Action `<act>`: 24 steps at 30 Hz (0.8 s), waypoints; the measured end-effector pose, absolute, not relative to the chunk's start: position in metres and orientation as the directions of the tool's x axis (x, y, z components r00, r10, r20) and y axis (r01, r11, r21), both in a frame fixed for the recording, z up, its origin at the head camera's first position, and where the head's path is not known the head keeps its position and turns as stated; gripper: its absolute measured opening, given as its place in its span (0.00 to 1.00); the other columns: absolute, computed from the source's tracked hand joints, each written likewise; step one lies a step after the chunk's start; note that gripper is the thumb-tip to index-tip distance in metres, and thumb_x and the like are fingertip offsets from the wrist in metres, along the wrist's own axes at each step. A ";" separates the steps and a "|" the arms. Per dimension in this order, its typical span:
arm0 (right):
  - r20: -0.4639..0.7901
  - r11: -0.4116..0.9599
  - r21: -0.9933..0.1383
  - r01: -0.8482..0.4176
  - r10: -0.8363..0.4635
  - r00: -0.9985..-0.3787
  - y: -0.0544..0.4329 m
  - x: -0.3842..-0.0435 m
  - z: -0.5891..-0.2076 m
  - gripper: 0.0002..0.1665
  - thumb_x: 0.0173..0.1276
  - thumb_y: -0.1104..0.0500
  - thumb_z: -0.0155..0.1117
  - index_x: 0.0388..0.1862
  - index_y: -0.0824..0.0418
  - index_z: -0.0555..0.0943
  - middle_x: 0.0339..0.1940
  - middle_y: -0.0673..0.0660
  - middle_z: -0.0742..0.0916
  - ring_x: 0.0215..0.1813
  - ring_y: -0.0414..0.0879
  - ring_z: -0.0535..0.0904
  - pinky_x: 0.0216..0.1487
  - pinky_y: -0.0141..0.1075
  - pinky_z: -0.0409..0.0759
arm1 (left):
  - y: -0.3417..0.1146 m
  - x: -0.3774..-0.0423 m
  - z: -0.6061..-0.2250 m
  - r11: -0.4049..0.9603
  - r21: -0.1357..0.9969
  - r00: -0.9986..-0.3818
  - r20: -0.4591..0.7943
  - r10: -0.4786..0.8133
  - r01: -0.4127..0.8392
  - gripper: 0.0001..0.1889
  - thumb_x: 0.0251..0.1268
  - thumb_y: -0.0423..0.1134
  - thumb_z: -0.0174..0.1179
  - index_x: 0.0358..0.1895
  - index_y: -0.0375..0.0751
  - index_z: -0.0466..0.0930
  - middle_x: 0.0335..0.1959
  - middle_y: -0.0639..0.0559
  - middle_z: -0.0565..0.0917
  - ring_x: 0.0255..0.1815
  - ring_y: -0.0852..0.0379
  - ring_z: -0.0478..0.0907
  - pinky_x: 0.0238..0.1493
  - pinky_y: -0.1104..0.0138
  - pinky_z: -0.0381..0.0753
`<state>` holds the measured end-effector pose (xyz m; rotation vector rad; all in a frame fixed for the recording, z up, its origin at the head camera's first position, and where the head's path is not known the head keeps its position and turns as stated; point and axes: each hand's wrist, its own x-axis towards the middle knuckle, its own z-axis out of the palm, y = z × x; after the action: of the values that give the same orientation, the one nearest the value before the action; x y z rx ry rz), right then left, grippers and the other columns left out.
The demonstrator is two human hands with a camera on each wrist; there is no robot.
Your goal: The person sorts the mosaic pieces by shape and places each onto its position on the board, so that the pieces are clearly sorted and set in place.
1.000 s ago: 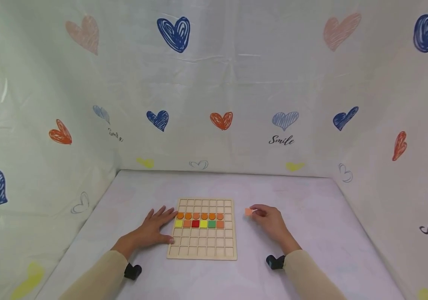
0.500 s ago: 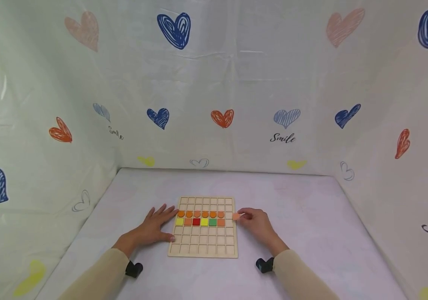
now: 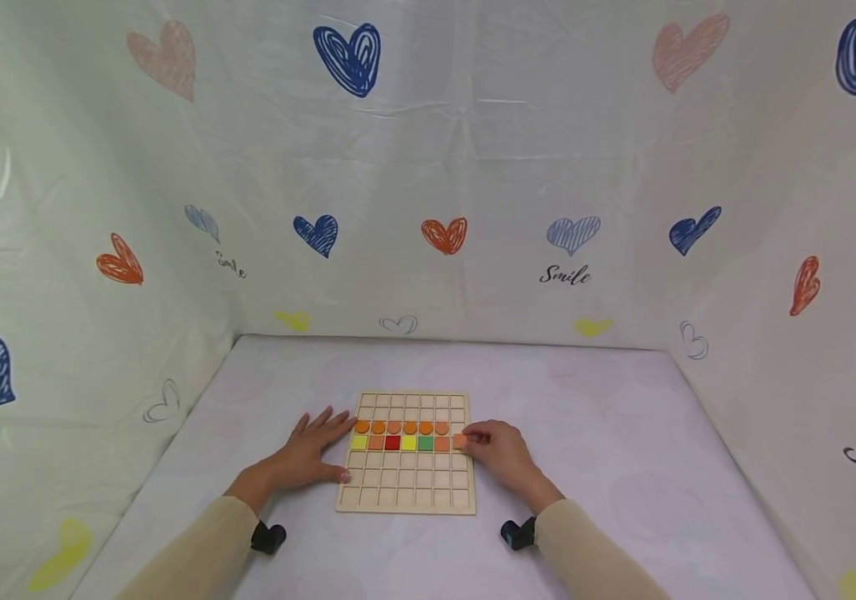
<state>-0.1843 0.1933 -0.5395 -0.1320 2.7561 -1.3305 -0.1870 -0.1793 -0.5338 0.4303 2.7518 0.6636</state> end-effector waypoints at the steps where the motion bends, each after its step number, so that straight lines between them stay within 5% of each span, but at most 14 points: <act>1: -0.032 0.629 -0.776 -0.048 -0.115 -0.993 0.193 -0.184 -0.540 0.11 0.67 0.61 0.76 0.48 0.57 0.91 0.41 0.49 0.88 0.41 0.42 0.77 0.42 0.34 0.77 | -0.179 -0.187 -0.534 0.850 0.478 -0.917 -0.197 0.347 0.219 0.55 0.53 0.64 0.77 0.84 0.53 0.63 0.86 0.48 0.60 0.89 0.41 0.42 0.87 0.40 0.32; 15: -0.002 0.664 -0.743 -0.091 -0.138 -0.990 0.192 -0.183 -0.536 0.11 0.65 0.61 0.78 0.47 0.57 0.92 0.34 0.47 0.85 0.39 0.42 0.74 0.40 0.34 0.72 | -0.178 -0.187 -0.534 0.849 0.483 -0.917 -0.196 0.346 0.217 0.55 0.53 0.64 0.77 0.84 0.53 0.62 0.86 0.48 0.60 0.89 0.41 0.42 0.87 0.40 0.31; 24: -0.003 0.641 -0.763 -0.082 -0.130 -0.991 0.194 -0.185 -0.538 0.12 0.67 0.60 0.77 0.49 0.57 0.91 0.39 0.49 0.87 0.40 0.43 0.74 0.41 0.35 0.74 | -0.180 -0.187 -0.531 0.851 0.478 -0.919 -0.193 0.343 0.217 0.54 0.53 0.62 0.78 0.83 0.52 0.63 0.86 0.48 0.60 0.89 0.41 0.42 0.86 0.39 0.32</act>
<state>-0.1847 0.1940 -0.5381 -0.1805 2.7934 -1.2938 -0.1872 -0.1798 -0.5315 0.4254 2.7566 0.6647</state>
